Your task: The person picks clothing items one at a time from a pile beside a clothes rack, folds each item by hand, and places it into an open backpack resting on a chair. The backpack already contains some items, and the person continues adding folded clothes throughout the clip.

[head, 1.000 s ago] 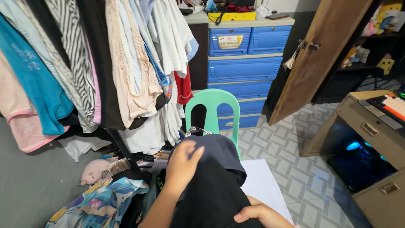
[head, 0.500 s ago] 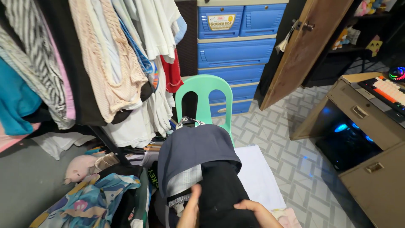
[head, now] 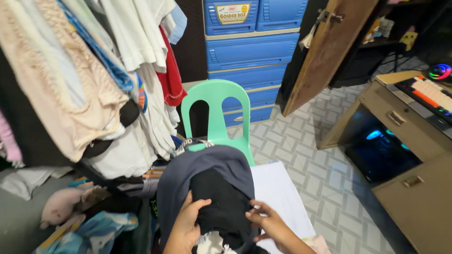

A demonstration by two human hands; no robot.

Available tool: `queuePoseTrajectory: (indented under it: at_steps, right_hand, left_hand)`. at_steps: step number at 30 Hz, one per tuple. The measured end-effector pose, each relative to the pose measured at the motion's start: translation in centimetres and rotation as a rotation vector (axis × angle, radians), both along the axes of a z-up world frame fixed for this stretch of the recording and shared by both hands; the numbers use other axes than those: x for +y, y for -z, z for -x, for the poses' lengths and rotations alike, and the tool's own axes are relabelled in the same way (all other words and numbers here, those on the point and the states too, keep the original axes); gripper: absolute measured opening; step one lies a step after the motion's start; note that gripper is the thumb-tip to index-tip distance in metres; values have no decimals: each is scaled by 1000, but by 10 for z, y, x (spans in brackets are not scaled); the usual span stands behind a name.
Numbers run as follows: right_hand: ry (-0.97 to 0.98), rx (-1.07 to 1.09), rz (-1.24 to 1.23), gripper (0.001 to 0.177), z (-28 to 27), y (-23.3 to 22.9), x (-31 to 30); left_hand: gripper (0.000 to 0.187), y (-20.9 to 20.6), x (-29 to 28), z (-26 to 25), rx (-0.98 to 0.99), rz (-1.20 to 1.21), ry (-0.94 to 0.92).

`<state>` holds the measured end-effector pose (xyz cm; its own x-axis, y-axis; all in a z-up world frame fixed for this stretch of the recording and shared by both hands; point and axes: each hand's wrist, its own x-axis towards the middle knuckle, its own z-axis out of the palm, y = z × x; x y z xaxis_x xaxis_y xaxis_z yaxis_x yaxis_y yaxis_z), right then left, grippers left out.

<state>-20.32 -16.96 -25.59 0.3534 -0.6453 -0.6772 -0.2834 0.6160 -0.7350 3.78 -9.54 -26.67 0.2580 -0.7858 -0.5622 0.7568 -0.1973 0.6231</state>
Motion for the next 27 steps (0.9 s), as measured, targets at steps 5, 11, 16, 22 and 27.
queuePoseTrajectory:
  at_steps: [5, 11, 16, 22, 27]
  right_hand:
    - [-211, 476, 881, 85, -32, 20, -59]
    - [-485, 735, 1063, 87, -49, 39, -86]
    - [-160, 654, 961, 26, -40, 29, -126]
    - [-73, 347, 925, 20, -16, 16, -120]
    - [-139, 240, 1011, 18, -7, 14, -101]
  left_hand:
    - [86, 74, -33, -4, -116, -139, -50]
    - [94, 140, -66, -2, -111, -120, -39]
    - [92, 166, -78, -7, -271, -191, 15]
    - [74, 168, -89, -6, -827, -436, 284]
    - [43, 157, -118, -12, -1746, -106, 92]
